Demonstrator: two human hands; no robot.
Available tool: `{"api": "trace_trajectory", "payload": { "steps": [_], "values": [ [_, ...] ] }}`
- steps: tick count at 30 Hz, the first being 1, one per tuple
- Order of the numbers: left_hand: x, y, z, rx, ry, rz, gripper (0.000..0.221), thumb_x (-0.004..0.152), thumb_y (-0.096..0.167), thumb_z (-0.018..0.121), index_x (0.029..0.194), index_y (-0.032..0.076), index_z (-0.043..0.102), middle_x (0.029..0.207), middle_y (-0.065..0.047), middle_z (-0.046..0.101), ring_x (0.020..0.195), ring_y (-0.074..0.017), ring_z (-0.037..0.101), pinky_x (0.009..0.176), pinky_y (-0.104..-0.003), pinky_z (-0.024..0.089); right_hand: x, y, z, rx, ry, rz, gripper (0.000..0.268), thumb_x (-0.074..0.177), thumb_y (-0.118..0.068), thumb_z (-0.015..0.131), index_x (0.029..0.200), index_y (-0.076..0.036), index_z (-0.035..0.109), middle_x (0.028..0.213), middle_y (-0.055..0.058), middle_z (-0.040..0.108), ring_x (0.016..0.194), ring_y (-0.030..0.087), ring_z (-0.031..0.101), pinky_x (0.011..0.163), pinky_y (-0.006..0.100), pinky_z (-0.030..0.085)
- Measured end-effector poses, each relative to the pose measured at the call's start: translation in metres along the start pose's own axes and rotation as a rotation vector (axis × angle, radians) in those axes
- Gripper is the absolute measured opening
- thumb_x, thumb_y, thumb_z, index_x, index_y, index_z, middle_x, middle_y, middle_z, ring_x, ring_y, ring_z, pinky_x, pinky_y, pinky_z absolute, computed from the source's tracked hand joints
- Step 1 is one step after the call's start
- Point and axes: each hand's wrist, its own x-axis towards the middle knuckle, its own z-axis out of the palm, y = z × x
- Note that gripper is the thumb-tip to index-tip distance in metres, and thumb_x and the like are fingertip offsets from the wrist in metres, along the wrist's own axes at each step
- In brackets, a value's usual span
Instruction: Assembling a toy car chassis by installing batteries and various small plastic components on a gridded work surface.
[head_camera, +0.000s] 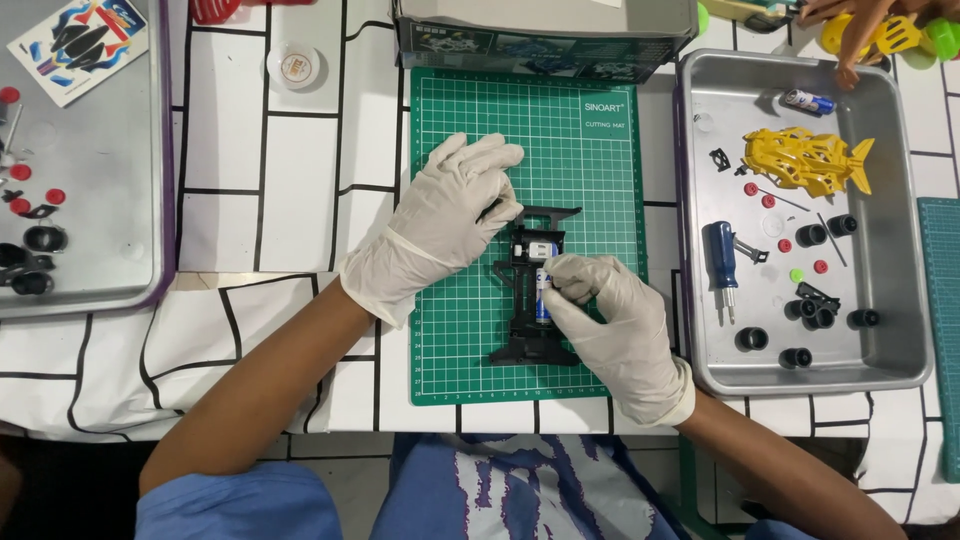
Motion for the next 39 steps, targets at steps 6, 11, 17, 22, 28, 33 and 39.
{"api": "trace_trajectory", "payload": {
  "steps": [6, 11, 17, 22, 28, 33, 39],
  "values": [
    [0.004, 0.020, -0.029, -0.219, 0.031, -0.051, 0.023, 0.094, 0.022, 0.064, 0.079, 0.017, 0.047, 0.120, -0.006, 0.063, 0.135, -0.0258, 0.055, 0.113, -0.051, 0.028, -0.002, -0.003, -0.004, 0.031, 0.014, -0.035, 0.025, 0.089, 0.013, 0.066, 0.107, -0.002, 0.075, 0.090, 0.013, 0.073, 0.080, 0.023, 0.073, 0.073, 0.036, 0.061],
    [-0.001, 0.003, -0.006, -0.007, -0.017, 0.037, 0.023, 0.094, 0.035, 0.063, 0.083, 0.021, 0.050, 0.142, 0.004, 0.060, 0.140, -0.0207, 0.050, 0.116, -0.049, 0.028, -0.008, -0.001, -0.008, -0.019, -0.047, -0.069, 0.032, 0.092, 0.012, 0.054, 0.106, -0.004, 0.079, 0.099, 0.014, 0.074, 0.091, 0.031, 0.075, 0.078, 0.039, 0.062],
    [0.001, 0.001, -0.006, 0.013, -0.049, 0.022, 0.026, 0.097, 0.046, 0.061, 0.086, 0.022, 0.059, 0.145, 0.004, 0.061, 0.141, -0.0204, 0.051, 0.119, -0.047, 0.028, -0.014, -0.001, -0.020, -0.060, -0.009, -0.143, 0.038, 0.092, 0.014, 0.051, 0.113, -0.003, 0.077, 0.099, 0.013, 0.072, 0.093, 0.030, 0.075, 0.086, 0.042, 0.062],
    [-0.001, 0.000, -0.003, 0.019, -0.048, -0.062, 0.021, 0.098, 0.050, 0.061, 0.104, 0.030, 0.066, 0.144, 0.008, 0.062, 0.143, -0.0174, 0.049, 0.121, -0.043, 0.028, 0.002, 0.006, -0.075, -0.381, 0.144, -0.296, 0.035, 0.091, 0.005, 0.063, 0.116, -0.014, 0.077, 0.095, 0.004, 0.073, 0.080, 0.024, 0.074, 0.075, 0.036, 0.060],
    [0.000, 0.000, -0.002, -0.015, -0.048, -0.077, 0.019, 0.097, 0.047, 0.064, 0.106, 0.031, 0.068, 0.144, 0.005, 0.062, 0.145, -0.0189, 0.047, 0.122, -0.044, 0.026, 0.096, 0.136, -0.182, -1.038, 0.234, 0.018, 0.016, 0.096, -0.016, 0.073, 0.109, -0.022, 0.080, 0.080, 0.004, 0.069, 0.078, 0.031, 0.072, 0.074, 0.043, 0.059],
    [0.003, 0.006, -0.004, -0.010, -0.028, -0.096, 0.021, 0.097, 0.050, 0.064, 0.103, 0.031, 0.068, 0.142, 0.006, 0.063, 0.143, -0.0182, 0.049, 0.121, -0.044, 0.027, 0.137, 0.224, -0.199, -1.471, 0.326, -0.366, 0.016, 0.106, -0.023, 0.062, 0.093, -0.019, 0.072, 0.074, -0.002, 0.058, 0.074, 0.018, 0.066, 0.061, 0.031, 0.056],
    [0.010, 0.030, -0.038, -0.135, -0.027, -0.020, 0.005, 0.087, 0.015, 0.067, 0.085, 0.011, 0.067, 0.133, -0.007, 0.066, 0.134, -0.0265, 0.053, 0.117, -0.045, 0.030, 0.145, 0.170, -0.195, -1.151, -0.090, 0.006, 0.021, 0.105, -0.012, 0.061, 0.117, -0.001, 0.075, 0.091, 0.017, 0.073, 0.061, 0.026, 0.068, 0.050, 0.037, 0.056]
  ]
}}
